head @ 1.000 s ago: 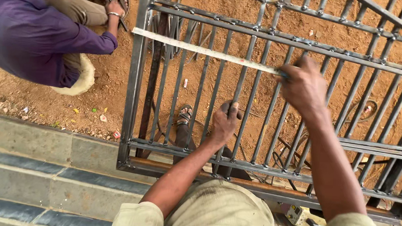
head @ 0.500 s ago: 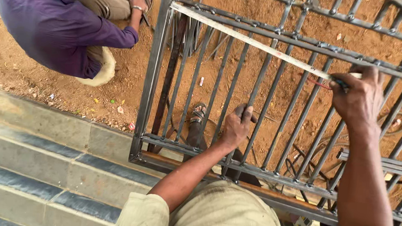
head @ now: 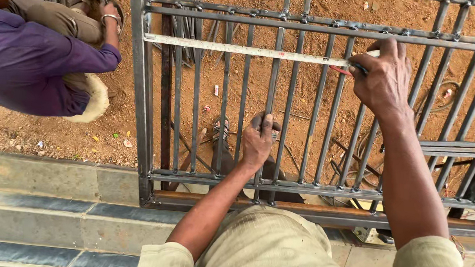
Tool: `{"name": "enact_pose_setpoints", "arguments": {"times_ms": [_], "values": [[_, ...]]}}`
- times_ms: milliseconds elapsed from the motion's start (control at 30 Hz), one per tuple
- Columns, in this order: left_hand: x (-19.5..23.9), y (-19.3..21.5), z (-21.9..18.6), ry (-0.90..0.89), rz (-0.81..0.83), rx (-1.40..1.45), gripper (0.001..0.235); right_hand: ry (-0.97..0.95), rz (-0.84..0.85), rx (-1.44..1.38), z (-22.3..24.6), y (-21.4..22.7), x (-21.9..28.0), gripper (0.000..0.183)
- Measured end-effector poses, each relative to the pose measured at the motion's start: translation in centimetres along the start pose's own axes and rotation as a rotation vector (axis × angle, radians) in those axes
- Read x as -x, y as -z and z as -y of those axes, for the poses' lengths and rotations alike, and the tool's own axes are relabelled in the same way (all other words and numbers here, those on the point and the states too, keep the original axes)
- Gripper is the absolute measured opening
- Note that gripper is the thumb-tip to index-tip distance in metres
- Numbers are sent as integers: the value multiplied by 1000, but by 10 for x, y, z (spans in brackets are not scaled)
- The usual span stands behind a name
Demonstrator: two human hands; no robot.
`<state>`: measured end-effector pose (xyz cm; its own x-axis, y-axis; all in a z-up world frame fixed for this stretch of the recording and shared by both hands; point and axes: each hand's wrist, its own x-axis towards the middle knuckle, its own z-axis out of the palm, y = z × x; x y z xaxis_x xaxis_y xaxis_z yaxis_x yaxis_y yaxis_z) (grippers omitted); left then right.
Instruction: The person measures the spacing between vertical bars on a metal gate frame using a tape measure, then welds the bars to the horizontal frame using a welding torch. The person repeatedly measures and welds different sections of the gate.
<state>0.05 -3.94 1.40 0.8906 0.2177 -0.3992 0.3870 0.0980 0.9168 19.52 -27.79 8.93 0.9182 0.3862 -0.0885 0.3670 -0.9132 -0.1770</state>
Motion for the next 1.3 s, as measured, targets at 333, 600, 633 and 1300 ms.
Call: {"name": "enact_pose_setpoints", "arguments": {"times_ms": [333,600,633,1300], "values": [[-2,3,-7,119,53,33,37,12,-6,29,-10,-10,-1,12],[9,-3,-4,-60,78,-67,39,11,8,2,-8,-6,0,11],[11,-5,-6,-58,65,-118,39,10,11,-24,-7,-5,2,13],[6,-17,0,92,70,1,31,-26,12,31,-13,-3,10,16]]}}
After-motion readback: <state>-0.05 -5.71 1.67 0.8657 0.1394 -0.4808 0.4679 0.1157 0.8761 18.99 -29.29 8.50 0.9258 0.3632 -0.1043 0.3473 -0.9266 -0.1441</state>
